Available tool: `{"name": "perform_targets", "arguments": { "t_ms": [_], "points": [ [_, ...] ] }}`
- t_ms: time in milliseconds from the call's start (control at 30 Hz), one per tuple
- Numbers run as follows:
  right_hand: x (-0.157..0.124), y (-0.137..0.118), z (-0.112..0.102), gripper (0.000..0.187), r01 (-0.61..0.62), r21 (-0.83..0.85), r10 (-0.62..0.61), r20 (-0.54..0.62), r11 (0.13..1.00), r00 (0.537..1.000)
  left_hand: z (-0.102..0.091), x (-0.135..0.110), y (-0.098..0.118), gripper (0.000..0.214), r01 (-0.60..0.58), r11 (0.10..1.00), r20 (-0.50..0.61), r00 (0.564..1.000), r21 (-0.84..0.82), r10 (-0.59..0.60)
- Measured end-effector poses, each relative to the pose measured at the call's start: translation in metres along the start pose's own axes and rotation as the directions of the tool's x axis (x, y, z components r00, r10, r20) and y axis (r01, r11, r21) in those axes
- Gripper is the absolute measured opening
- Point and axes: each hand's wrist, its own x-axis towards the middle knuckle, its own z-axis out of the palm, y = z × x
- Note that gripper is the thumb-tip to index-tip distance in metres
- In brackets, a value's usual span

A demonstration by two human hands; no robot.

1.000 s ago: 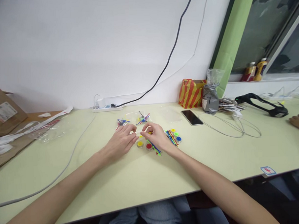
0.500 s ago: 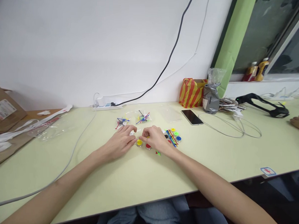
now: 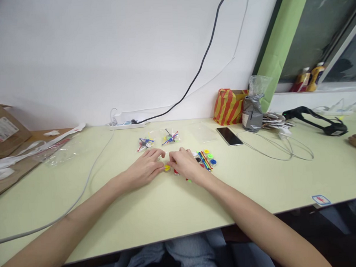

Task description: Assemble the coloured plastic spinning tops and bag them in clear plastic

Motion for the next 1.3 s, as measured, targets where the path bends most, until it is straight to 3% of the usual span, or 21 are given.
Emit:
{"name": "perform_targets", "arguments": {
  "t_ms": [167,367,600,733,933,1067,1300],
  "points": [
    [0.002,-0.001,0.0,0.024,0.04,-0.042,-0.04,-0.008,0.998,0.999,0.001,-0.001,-0.001,0.037,0.004,1.0,-0.008,1.0,0.016,-0.004],
    [0.006,0.03,-0.014,0.008,0.186,-0.062,-0.192,-0.118,0.981,0.974,0.001,0.0,-0.001,0.034,-0.01,0.996,-0.064,0.998,0.084,0.016],
    [0.001,0.043,-0.036,0.005,0.312,0.145,-0.324,0.059,0.939,0.944,0.0,0.004,0.007,0.017,-0.012,0.998,-0.098,0.995,0.058,0.017],
    [-0.001,0.031,-0.028,0.006,0.283,0.144,-0.303,0.146,0.948,0.942,0.002,0.003,0.006,0.011,-0.02,0.995,-0.067,0.997,0.101,0.027],
    [-0.003,0.015,-0.019,0.007,0.319,0.042,-0.321,0.076,0.947,0.944,-0.005,-0.002,-0.005,0.008,0.04,0.977,-0.072,0.997,0.208,-0.025],
    [-0.002,0.028,-0.029,0.011,0.311,-0.007,-0.311,0.017,0.95,0.95,-0.006,-0.005,-0.009,0.003,0.08,0.979,-0.111,0.992,0.186,-0.06],
    [-0.002,0.049,-0.044,0.008,0.2,0.013,-0.2,0.132,0.98,0.971,0.0,-0.006,-0.012,0.006,0.138,0.979,-0.129,0.984,0.149,-0.119]
  ]
}}
